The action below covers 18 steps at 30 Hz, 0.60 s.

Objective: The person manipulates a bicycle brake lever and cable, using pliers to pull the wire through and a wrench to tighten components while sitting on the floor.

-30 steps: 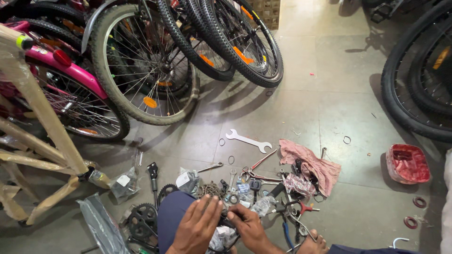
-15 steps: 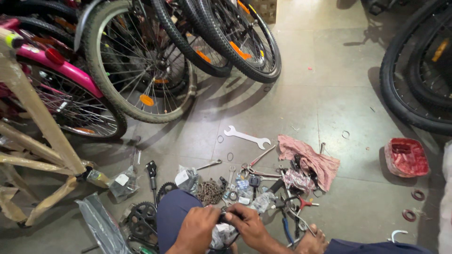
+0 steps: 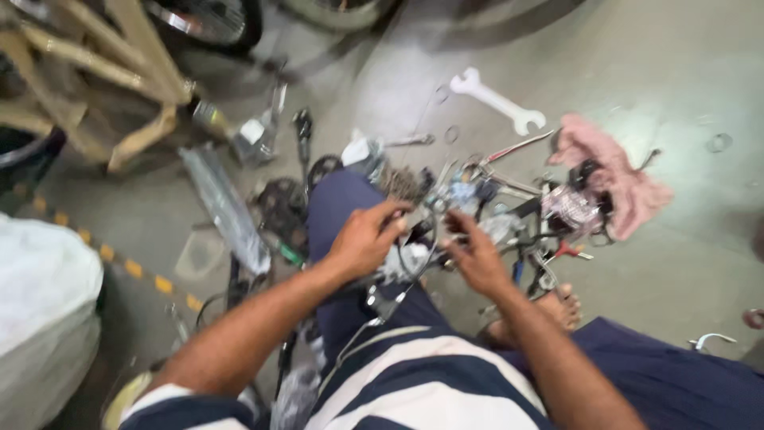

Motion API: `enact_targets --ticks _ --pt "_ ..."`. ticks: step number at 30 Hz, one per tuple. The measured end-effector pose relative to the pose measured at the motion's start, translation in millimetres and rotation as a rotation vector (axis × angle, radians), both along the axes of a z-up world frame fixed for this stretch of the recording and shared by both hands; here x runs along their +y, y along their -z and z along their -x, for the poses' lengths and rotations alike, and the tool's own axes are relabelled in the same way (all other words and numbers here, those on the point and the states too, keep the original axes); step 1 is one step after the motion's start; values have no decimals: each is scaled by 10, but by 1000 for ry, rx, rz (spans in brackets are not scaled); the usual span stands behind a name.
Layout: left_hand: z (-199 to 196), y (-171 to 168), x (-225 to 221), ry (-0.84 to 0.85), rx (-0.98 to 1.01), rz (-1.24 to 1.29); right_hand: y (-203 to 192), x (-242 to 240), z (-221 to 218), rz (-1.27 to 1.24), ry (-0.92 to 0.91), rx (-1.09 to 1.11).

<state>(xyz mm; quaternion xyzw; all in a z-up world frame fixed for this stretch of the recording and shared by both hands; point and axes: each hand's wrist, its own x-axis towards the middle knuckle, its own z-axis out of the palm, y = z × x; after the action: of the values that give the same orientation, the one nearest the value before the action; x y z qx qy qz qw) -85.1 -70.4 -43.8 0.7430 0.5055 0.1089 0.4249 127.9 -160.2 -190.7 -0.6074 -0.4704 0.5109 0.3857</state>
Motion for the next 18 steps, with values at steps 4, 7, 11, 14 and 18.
enact_targets --ticks 4,7,11,14,18 --pt "43 -64 86 -63 104 134 29 -17 -160 -123 -374 -351" --pt "98 -18 134 16 110 66 146 38 -25 -131 -530 -609" --pt "143 -19 140 125 175 42 339 102 123 -162 -532 -827" --pt "166 -126 112 138 236 31 470 132 197 -152 -576 -729" --pt "151 -233 -153 219 367 -338 364 94 173 -245 -447 -758"
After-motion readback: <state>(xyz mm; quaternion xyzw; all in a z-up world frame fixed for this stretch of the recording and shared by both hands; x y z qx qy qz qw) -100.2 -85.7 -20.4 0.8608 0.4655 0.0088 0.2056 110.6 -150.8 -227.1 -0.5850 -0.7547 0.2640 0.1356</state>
